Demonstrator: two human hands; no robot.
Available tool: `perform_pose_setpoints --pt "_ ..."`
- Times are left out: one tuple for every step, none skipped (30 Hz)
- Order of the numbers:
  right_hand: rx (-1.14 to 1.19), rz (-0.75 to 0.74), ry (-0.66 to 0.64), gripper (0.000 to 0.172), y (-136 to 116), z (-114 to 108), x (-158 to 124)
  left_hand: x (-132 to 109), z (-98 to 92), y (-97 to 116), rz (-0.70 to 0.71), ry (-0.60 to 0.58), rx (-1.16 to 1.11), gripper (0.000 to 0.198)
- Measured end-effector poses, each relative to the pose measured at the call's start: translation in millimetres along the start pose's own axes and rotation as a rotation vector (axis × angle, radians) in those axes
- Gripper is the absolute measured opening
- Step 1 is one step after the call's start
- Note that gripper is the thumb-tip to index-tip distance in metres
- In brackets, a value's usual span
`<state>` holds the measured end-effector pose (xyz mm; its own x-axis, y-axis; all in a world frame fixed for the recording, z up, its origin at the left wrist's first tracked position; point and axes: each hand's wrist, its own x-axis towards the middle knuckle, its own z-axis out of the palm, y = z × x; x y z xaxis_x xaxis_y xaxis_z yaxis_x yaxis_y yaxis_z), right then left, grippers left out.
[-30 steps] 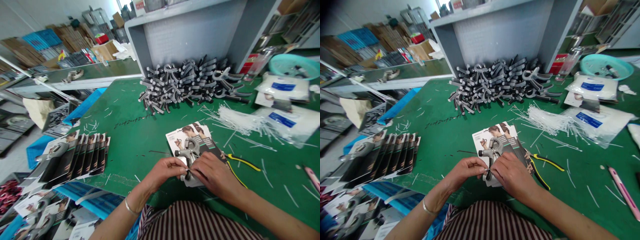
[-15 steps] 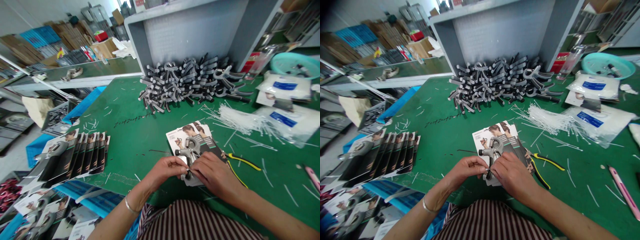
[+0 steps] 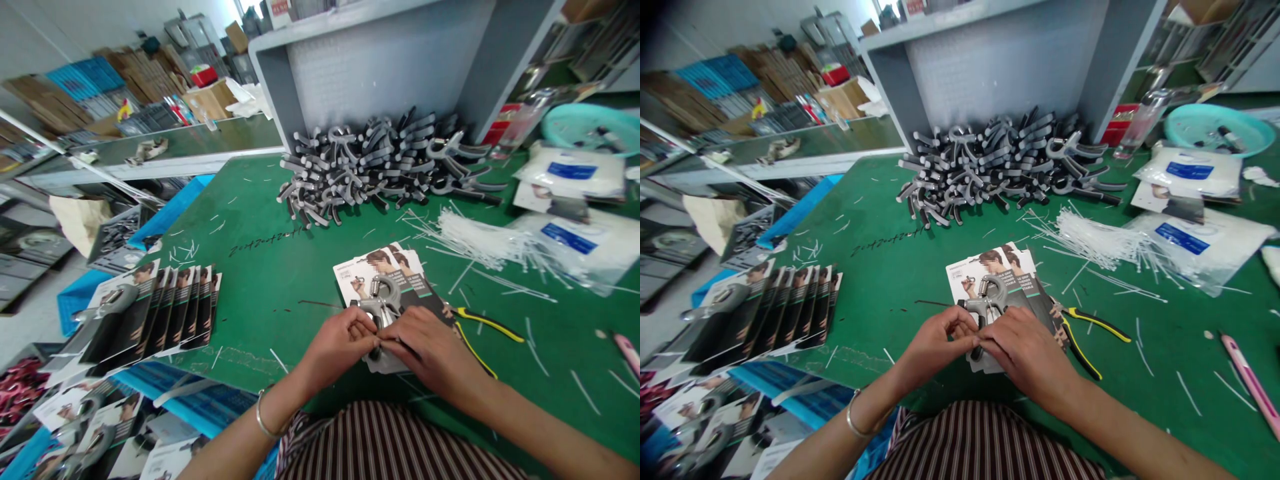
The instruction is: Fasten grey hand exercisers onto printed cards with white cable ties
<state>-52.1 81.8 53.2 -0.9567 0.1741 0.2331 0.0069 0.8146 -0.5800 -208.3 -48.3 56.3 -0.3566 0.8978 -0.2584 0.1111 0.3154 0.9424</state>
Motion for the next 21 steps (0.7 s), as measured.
perform_pose_setpoints --pt "-0.005 0.005 -0.015 0.013 -0.7 -1.3 -0.3 -2.3 0.6 1.8 0.026 0.001 0.077 0.008" --pt "-0.01 0.009 -0.026 0.015 -1.3 -2.5 -0.3 -5.5 1.7 3.6 0.065 0.01 0.161 0.006" --pt "-0.012 0.017 -0.031 0.017 -1.8 -3.5 0.1 -9.3 3.6 5.0 0.117 0.029 0.241 0.005" --pt "-0.008 0.029 -0.026 0.017 -2.1 -4.3 1.1 -13.4 6.6 5.9 0.176 0.058 0.309 0.007" --pt "0.002 0.042 -0.014 0.016 -2.2 -4.8 2.7 -17.3 10.7 6.2 0.232 0.099 0.356 0.01" --pt "0.017 0.051 0.002 0.015 -2.2 -4.7 4.9 -20.5 15.5 5.5 0.279 0.149 0.38 0.015" --pt "0.036 0.055 0.022 0.013 -2.1 -4.1 7.5 -22.6 20.6 3.8 0.313 0.204 0.388 0.02" --pt "0.059 0.05 0.044 0.012 -1.9 -3.0 10.4 -23.3 25.6 1.0 0.333 0.257 0.391 0.024" --pt "0.085 0.037 0.069 0.011 -1.8 -1.3 13.0 -22.6 29.7 -2.8 0.351 0.305 0.395 0.025" --pt "0.112 0.019 0.097 0.01 -1.6 0.8 15.1 -20.6 32.5 -7.3 0.377 0.344 0.403 0.022" --pt "0.136 -0.001 0.126 0.009 -1.4 3.3 16.3 -17.8 33.8 -12.3 0.411 0.369 0.42 0.017" --pt "0.155 -0.015 0.158 0.008 -1.0 6.1 16.3 -14.8 33.5 -17.2 0.453 0.38 0.45 0.013" --pt "0.168 -0.024 0.189 0.008 -0.5 9.2 15.0 -12.1 31.8 -21.6 0.494 0.381 0.491 0.011" --pt "0.175 -0.026 0.218 0.008 0.1 12.4 12.6 -10.1 29.3 -25.1 0.526 0.378 0.537 0.01" --pt "0.177 -0.02 0.245 0.009 0.7 15.6 9.4 -9.3 26.6 -27.4 0.545 0.379 0.577 0.009" --pt "0.175 -0.012 0.272 0.009 1.3 18.9 5.8 -9.5 24.2 -28.5 0.543 0.388 0.605 0.009" --pt "0.172 0.001 0.305 0.01 1.6 22.0 2.3 -10.5 22.7 -28.5 0.53 0.408 0.616 0.009" --pt "0.17 0.018 0.336 0.01 1.7 24.9 -0.6 -12.1 22.4 -27.6 0.512 0.426 0.611 0.01" --pt "0.17 0.036 0.36 0.01 1.5 27.5 -2.6 -13.7 23.1 -26.4 0.498 0.434 0.594 0.013" --pt "0.173 0.056 0.378 0.009 0.9 29.6 -3.7 -14.9 24.7 -25.4 0.499 0.43 0.571 0.014" --pt "0.182 0.073 0.388 0.009 0.1 31.2 -3.9 -15.6 26.8 -24.9 0.514 0.42 0.55 0.013"
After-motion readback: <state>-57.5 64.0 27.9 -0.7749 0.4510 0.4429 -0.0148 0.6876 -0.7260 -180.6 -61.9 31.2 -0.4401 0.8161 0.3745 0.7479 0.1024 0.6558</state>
